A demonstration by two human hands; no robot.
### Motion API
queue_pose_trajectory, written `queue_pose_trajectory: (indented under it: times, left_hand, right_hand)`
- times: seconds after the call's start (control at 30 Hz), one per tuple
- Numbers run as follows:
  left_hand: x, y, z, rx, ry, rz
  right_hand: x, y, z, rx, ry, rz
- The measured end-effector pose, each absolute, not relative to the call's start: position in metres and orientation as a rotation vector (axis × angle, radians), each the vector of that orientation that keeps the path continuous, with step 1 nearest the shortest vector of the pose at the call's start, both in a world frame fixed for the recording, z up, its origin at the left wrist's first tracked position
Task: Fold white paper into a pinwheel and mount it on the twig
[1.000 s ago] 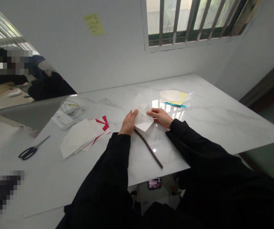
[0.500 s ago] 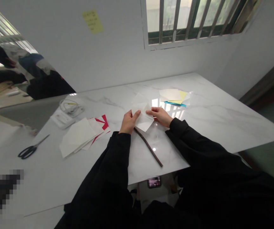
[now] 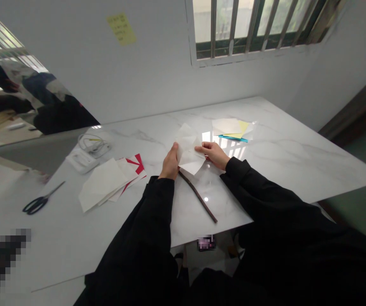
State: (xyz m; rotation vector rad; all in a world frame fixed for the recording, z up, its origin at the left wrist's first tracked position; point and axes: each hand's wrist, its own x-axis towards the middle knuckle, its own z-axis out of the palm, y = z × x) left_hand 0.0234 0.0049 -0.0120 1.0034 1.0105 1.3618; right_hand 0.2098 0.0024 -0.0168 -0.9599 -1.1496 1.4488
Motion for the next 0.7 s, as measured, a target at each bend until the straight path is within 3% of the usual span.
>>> queue_pose_trajectory:
  times: [0.7]
  left_hand:
    - [0.0142, -0.0006, -0.0082, 1.299, 1.105, 1.247]
  right_hand:
    - [0.2087, -0.0022, -0.0106, -0.957, -1.214, 1.446]
